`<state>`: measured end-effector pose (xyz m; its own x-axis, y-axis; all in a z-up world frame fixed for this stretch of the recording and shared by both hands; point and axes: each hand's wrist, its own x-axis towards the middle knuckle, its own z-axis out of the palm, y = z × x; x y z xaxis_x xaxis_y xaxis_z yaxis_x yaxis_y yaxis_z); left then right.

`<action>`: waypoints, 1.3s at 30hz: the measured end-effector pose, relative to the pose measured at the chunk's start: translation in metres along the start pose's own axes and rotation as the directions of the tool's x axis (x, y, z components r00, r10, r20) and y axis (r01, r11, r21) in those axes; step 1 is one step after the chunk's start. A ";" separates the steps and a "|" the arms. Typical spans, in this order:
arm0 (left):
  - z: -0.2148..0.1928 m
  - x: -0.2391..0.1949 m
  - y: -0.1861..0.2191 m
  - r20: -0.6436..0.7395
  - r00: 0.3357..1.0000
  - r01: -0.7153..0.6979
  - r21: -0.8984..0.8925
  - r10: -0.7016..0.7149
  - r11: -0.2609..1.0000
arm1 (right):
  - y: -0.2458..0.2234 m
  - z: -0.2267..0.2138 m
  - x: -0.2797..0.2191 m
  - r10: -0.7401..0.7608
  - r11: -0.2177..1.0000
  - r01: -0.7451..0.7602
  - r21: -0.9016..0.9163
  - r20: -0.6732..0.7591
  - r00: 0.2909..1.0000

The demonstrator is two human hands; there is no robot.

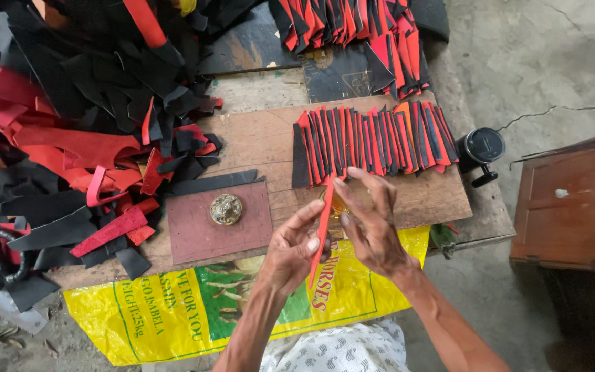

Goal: The person repeatedly picks up red and black fabric strips, applies a liquid adhesive from a small glass container to the edges, and joins them together. The finished pieces are stacked on the table.

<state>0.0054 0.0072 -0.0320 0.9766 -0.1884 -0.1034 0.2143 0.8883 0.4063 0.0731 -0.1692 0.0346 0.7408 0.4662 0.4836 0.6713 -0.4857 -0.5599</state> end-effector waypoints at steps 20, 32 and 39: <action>0.024 0.009 0.016 -0.038 0.953 -0.247 0.481 0.301 0.841 | -0.025 0.013 -0.030 -0.024 0.998 0.024 -0.064 0.003 1.000; -0.055 0.103 0.074 -0.118 0.936 -0.025 0.919 0.333 0.394 | -0.004 -0.008 -0.040 0.231 0.967 -0.206 0.147 -0.180 0.956; -0.093 0.142 0.058 -0.190 0.954 0.081 0.909 0.234 0.408 | 0.010 -0.004 -0.043 0.261 0.963 -0.248 0.102 -0.151 0.953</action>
<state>0.1551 0.0709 -0.1071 0.9785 0.1078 -0.1757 0.1802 -0.0333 0.9831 0.0484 -0.1973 0.0111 0.8855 0.2056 0.4166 0.4604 -0.5077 -0.7282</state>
